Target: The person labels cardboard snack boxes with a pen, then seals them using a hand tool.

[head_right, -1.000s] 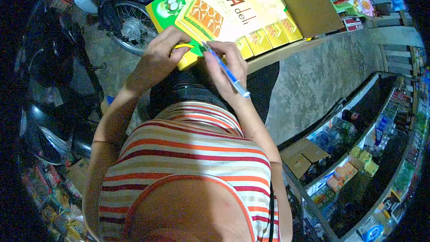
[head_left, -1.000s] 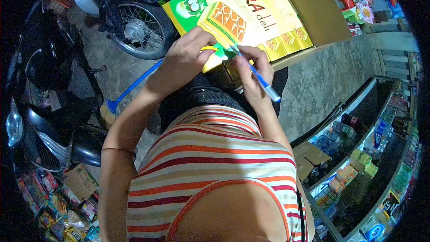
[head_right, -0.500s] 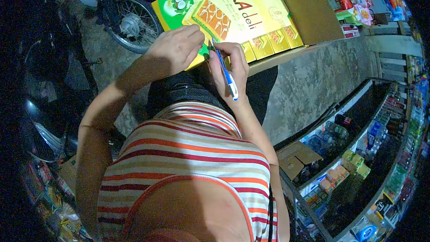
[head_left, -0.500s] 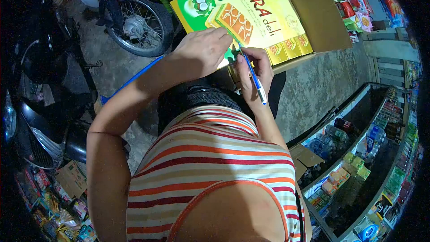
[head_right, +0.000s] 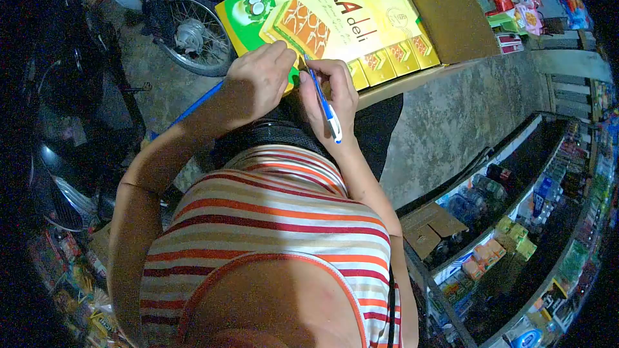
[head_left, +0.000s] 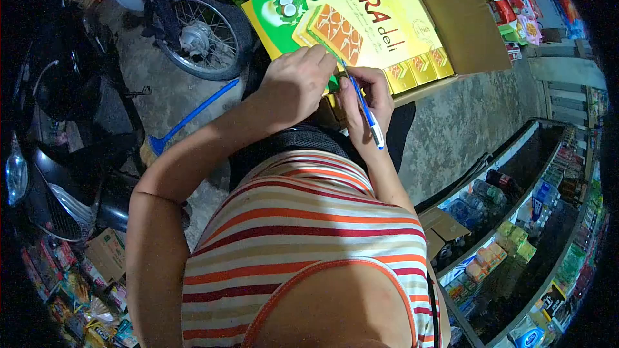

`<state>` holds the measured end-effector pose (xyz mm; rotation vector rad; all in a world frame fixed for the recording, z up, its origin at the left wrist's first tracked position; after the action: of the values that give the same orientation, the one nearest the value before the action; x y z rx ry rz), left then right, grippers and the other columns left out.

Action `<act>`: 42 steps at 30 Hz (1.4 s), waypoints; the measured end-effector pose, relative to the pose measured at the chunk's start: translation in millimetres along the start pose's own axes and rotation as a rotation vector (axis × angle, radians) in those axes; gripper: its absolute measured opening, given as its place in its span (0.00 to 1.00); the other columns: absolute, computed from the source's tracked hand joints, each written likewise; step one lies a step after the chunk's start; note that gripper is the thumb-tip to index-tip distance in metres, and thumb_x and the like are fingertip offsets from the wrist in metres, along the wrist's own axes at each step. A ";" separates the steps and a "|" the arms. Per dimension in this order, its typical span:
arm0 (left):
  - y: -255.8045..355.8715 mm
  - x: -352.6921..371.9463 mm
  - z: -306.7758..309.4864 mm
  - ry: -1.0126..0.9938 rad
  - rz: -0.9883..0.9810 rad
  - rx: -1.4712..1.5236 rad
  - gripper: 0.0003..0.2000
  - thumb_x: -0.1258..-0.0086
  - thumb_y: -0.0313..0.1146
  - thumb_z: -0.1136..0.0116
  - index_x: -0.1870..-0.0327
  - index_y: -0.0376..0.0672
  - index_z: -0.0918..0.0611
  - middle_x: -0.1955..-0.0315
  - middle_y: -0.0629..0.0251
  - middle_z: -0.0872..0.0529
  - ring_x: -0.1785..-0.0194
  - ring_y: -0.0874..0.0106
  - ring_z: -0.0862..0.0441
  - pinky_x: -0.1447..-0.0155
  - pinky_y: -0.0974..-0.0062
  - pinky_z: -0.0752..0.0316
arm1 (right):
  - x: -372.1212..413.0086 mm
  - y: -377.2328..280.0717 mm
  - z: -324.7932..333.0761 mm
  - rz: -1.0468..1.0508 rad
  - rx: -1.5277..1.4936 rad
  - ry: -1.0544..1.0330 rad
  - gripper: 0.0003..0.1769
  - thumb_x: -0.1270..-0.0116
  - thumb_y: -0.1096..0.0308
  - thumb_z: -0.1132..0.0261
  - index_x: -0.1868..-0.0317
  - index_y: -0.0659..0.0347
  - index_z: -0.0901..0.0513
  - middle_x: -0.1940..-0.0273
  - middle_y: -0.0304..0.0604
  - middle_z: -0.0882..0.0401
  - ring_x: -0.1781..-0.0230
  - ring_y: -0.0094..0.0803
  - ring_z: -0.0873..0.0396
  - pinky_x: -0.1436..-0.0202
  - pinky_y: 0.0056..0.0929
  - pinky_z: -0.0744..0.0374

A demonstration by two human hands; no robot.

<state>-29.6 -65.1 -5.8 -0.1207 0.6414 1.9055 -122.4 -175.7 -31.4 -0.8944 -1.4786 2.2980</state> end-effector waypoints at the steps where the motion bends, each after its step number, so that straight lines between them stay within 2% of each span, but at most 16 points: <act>1: -0.2 0.4 0.7 0.004 0.011 0.002 0.10 0.44 0.22 0.41 0.63 0.37 0.27 0.68 0.55 0.26 0.61 0.55 0.21 0.60 0.61 0.24 | -0.1 0.9 0.0 -0.015 -0.015 -0.001 0.10 0.38 0.76 0.32 0.56 0.66 0.21 0.65 0.46 0.23 0.67 0.31 0.23 0.60 0.26 0.24; 3: -2.0 1.9 0.6 0.012 0.022 0.001 0.10 0.44 0.21 0.41 0.63 0.37 0.26 0.67 0.54 0.26 0.61 0.55 0.21 0.59 0.61 0.24 | 0.3 1.1 -0.4 -0.025 -0.031 -0.003 0.10 0.38 0.76 0.32 0.56 0.66 0.21 0.65 0.46 0.23 0.67 0.31 0.23 0.60 0.26 0.24; 6: -5.1 8.0 3.5 0.101 -0.029 0.002 0.06 0.41 0.26 0.45 0.64 0.39 0.26 0.68 0.58 0.24 0.61 0.60 0.20 0.58 0.66 0.23 | 3.1 3.3 -0.1 -0.063 -0.039 0.001 0.10 0.38 0.76 0.32 0.56 0.66 0.21 0.65 0.46 0.23 0.67 0.32 0.23 0.59 0.26 0.24; 8: -3.1 9.9 7.1 0.038 -0.069 -0.020 0.07 0.41 0.25 0.45 0.62 0.38 0.25 0.66 0.57 0.25 0.60 0.60 0.20 0.56 0.67 0.23 | 2.9 2.2 0.4 -0.003 -0.018 -0.002 0.10 0.38 0.76 0.32 0.56 0.67 0.21 0.65 0.46 0.23 0.67 0.32 0.23 0.59 0.26 0.24; 12: -6.0 6.2 16.8 0.020 -0.148 -0.036 0.07 0.40 0.25 0.46 0.61 0.37 0.25 0.64 0.57 0.25 0.58 0.60 0.20 0.54 0.68 0.22 | 0.7 -0.8 -0.2 0.008 -0.026 -0.007 0.10 0.38 0.76 0.32 0.56 0.66 0.21 0.65 0.46 0.23 0.67 0.32 0.23 0.59 0.26 0.24; 14: -6.5 1.5 19.7 -0.055 -0.240 -0.023 0.09 0.40 0.24 0.43 0.59 0.37 0.26 0.63 0.56 0.25 0.56 0.58 0.20 0.55 0.66 0.23 | 1.3 0.9 0.1 -0.019 -0.022 -0.004 0.10 0.38 0.76 0.32 0.56 0.66 0.21 0.65 0.46 0.23 0.66 0.31 0.23 0.59 0.26 0.24; 18: -14.1 -5.0 16.9 -0.119 -0.235 0.023 0.10 0.39 0.25 0.42 0.58 0.37 0.26 0.62 0.57 0.25 0.55 0.58 0.20 0.54 0.67 0.22 | 1.8 2.8 0.6 -0.047 -0.037 -0.005 0.11 0.38 0.76 0.32 0.56 0.66 0.21 0.65 0.46 0.23 0.66 0.31 0.23 0.59 0.26 0.24; 23: -22.7 -0.5 6.4 -0.133 -0.189 0.066 0.08 0.35 0.26 0.41 0.58 0.36 0.25 0.61 0.56 0.24 0.55 0.57 0.20 0.54 0.65 0.22 | 1.3 3.1 1.1 -0.067 -0.047 -0.009 0.10 0.38 0.76 0.32 0.56 0.66 0.21 0.64 0.45 0.23 0.66 0.31 0.23 0.59 0.25 0.25; 30: -21.9 -0.2 10.0 -0.125 -0.158 0.129 0.08 0.36 0.26 0.40 0.60 0.36 0.25 0.62 0.56 0.24 0.58 0.56 0.21 0.52 0.65 0.24 | 0.1 4.4 1.0 -0.063 -0.053 -0.018 0.10 0.37 0.76 0.33 0.56 0.66 0.22 0.64 0.46 0.23 0.66 0.31 0.23 0.58 0.25 0.25; 32: -26.1 -4.7 8.2 -0.175 -0.072 0.226 0.06 0.35 0.27 0.41 0.62 0.37 0.25 0.65 0.56 0.23 0.58 0.56 0.21 0.52 0.65 0.25 | -1.1 2.9 1.6 -0.035 -0.032 -0.012 0.11 0.37 0.76 0.33 0.56 0.66 0.22 0.64 0.46 0.23 0.65 0.31 0.23 0.58 0.25 0.25; 36: -30.3 -11.3 8.3 -0.173 -0.090 0.293 0.05 0.34 0.28 0.42 0.63 0.38 0.25 0.67 0.56 0.23 0.57 0.56 0.21 0.51 0.64 0.26 | -0.4 4.2 2.1 -0.046 -0.047 -0.011 0.11 0.37 0.76 0.32 0.56 0.66 0.22 0.63 0.46 0.22 0.66 0.31 0.23 0.58 0.26 0.24; 38: -33.0 -14.5 6.6 -0.233 0.044 0.334 0.05 0.34 0.29 0.42 0.64 0.38 0.24 0.66 0.55 0.21 0.56 0.55 0.20 0.50 0.63 0.26 | -0.9 3.1 2.3 -0.037 -0.032 -0.010 0.11 0.38 0.76 0.32 0.56 0.66 0.22 0.64 0.46 0.23 0.66 0.31 0.23 0.59 0.26 0.24; 42: -33.5 -16.3 2.8 -0.279 0.146 0.339 0.06 0.35 0.30 0.41 0.65 0.37 0.23 0.65 0.54 0.19 0.55 0.55 0.19 0.49 0.63 0.26 | -1.3 3.4 2.0 -0.032 -0.038 -0.011 0.11 0.38 0.76 0.32 0.56 0.66 0.22 0.64 0.45 0.23 0.66 0.31 0.23 0.59 0.26 0.24</act>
<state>7.4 -67.7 -10.0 0.4106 0.7863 1.8767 -122.3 -179.3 -33.5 -0.8624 -1.5347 2.2628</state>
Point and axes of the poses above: each hand's wrist, its own x-axis away from the middle knuckle, its own z-axis out of the back of the hand, y = z × x, the point moved 4 cm from there along -x, towards the middle knuckle
